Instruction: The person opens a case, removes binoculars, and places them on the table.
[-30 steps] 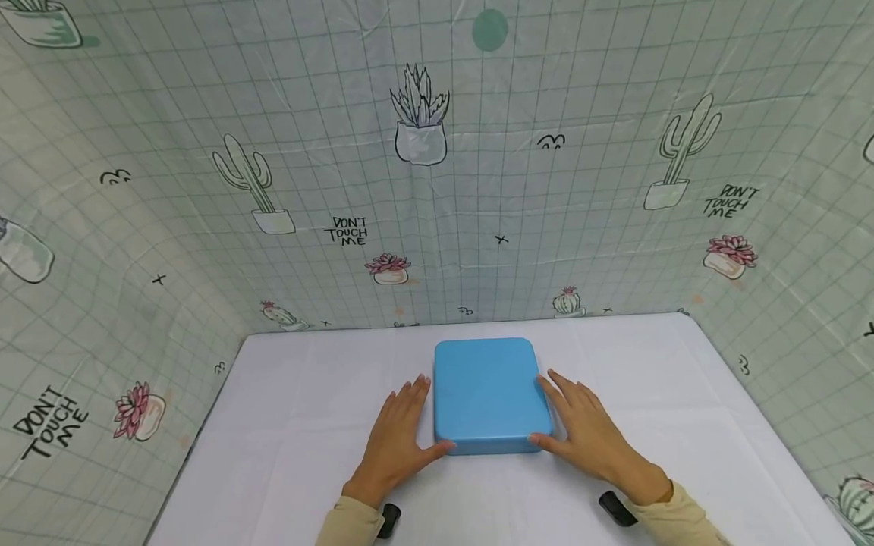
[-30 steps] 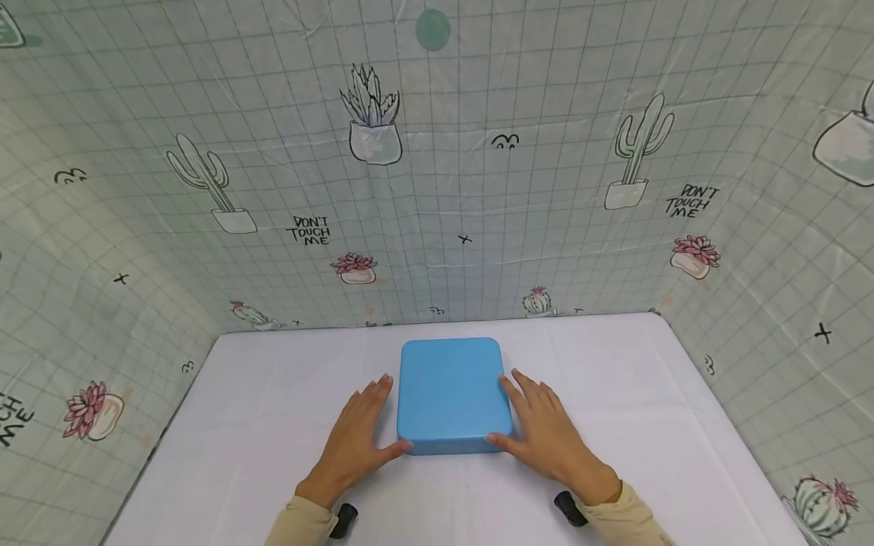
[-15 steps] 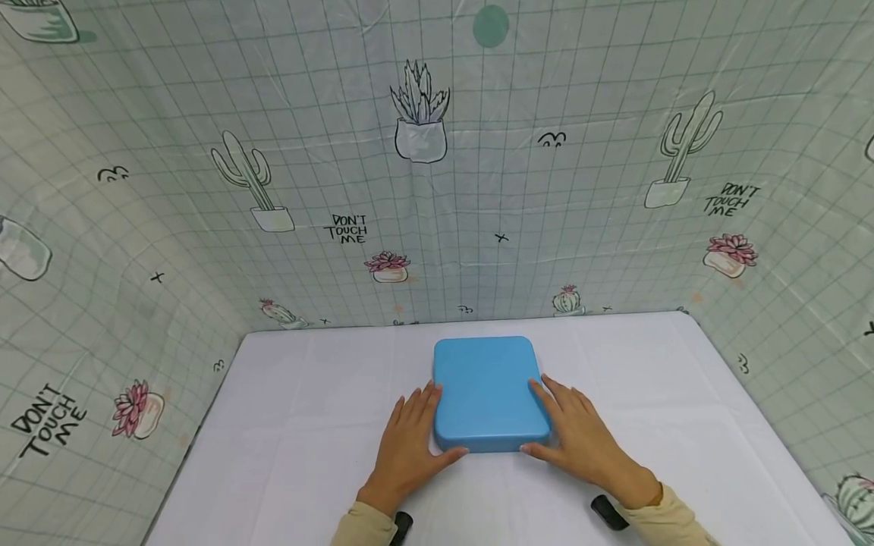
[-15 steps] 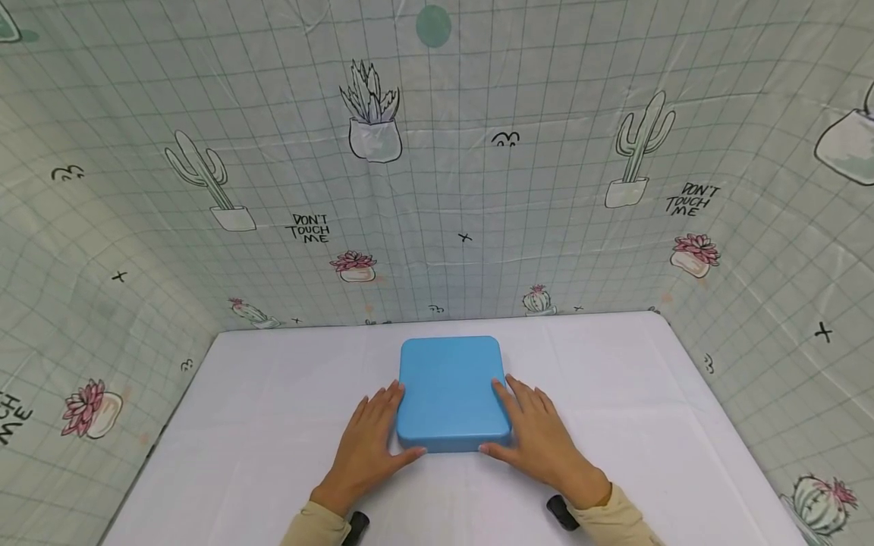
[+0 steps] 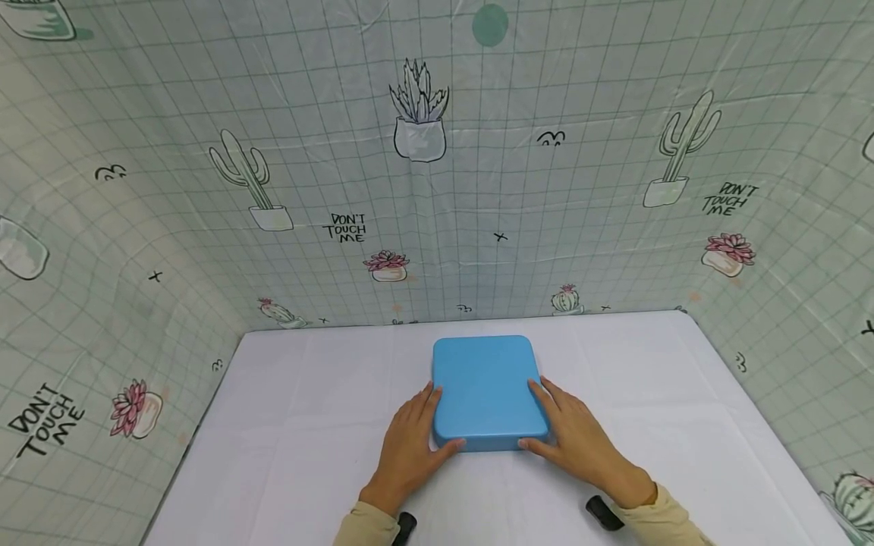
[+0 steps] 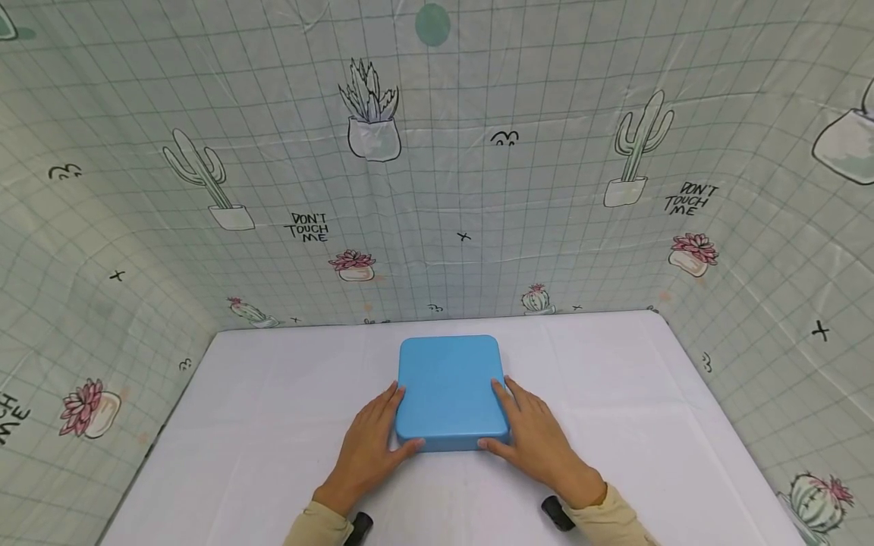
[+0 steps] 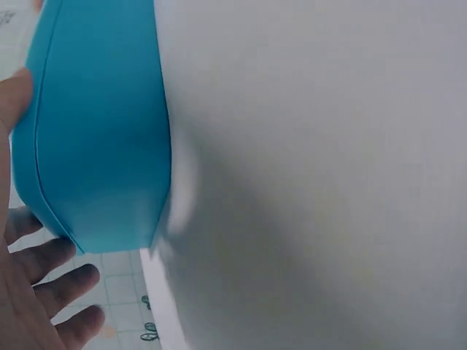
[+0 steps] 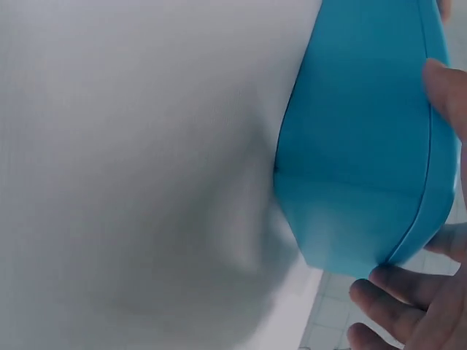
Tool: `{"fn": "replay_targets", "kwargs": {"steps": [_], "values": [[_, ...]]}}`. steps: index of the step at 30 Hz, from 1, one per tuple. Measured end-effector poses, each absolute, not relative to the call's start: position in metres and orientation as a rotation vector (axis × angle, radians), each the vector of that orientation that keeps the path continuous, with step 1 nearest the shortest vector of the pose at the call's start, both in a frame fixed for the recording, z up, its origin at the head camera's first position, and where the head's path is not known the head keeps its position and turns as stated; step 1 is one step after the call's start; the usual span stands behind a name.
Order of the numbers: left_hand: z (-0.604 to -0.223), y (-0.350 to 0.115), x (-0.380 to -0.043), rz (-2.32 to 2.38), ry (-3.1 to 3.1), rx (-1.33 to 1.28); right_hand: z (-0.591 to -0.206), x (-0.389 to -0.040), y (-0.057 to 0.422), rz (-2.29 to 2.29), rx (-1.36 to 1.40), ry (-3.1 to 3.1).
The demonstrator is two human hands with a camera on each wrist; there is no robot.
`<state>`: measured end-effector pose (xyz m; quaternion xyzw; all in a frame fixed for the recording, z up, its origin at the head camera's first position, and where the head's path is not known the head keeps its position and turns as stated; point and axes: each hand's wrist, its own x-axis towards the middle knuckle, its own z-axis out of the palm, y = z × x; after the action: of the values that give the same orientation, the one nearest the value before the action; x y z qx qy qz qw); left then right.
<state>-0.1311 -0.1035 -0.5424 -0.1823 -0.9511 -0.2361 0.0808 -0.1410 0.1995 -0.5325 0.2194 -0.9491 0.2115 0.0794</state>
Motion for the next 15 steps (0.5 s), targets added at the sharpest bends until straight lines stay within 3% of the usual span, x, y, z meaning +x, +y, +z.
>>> {"fn": "replay_targets", "kwargs": {"steps": [15], "values": [[-0.53,-0.093,-0.133,-1.645,-2.634,-0.293,-0.52,-0.144,0.191,1.237,0.404,-2.759]]}}
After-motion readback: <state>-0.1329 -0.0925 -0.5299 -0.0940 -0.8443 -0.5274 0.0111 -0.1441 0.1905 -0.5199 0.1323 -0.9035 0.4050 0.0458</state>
